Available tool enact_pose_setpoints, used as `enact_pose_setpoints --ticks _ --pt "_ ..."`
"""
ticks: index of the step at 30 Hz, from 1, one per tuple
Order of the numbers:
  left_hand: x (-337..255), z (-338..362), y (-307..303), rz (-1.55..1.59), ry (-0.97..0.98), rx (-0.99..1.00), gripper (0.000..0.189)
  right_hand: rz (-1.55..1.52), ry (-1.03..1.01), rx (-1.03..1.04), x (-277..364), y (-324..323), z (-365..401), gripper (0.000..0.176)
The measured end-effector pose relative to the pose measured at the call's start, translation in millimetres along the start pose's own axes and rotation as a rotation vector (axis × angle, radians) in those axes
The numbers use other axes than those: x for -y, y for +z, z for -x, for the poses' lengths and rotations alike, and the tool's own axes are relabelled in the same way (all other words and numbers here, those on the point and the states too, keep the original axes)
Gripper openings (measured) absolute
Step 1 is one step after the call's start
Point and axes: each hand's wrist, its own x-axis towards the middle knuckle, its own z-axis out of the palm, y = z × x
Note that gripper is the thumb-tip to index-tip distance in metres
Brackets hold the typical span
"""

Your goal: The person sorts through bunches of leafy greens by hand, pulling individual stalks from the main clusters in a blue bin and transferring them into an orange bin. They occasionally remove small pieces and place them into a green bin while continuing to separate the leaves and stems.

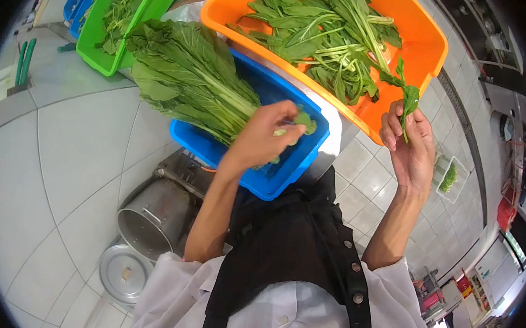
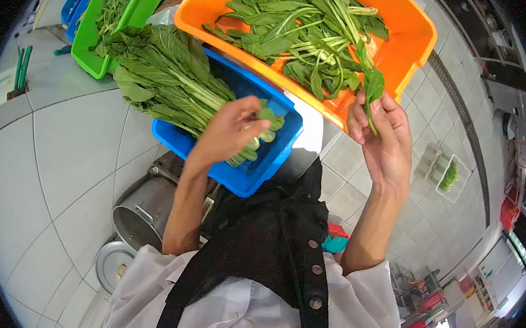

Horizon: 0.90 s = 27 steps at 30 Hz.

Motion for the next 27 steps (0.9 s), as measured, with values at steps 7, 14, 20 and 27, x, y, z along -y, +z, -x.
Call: enact_pose_setpoints --ticks 7,14,20,27 --pt "-11.4 15.2 -7.2 1.124 0.17 -0.034 0.026 0.358 -0.047 0.134 -15.0 41.5 -5.4 0.016" --pt "-20.3 16.0 -14.1 0.731 0.192 -0.517 0.014 0.635 0.015 0.06 -27.1 69.4 -10.9 0.014" --pt "6.5 64.8 -54.0 0.687 0.284 -0.836 0.013 1.783 -0.613 -0.086 -22.4 3.8 -87.1 0.025" --pt "50.9 108.6 -16.4 0.166 -0.31 -0.712 0.049 1.407 0.002 0.375 -97.4 69.7 -33.7 0.029"
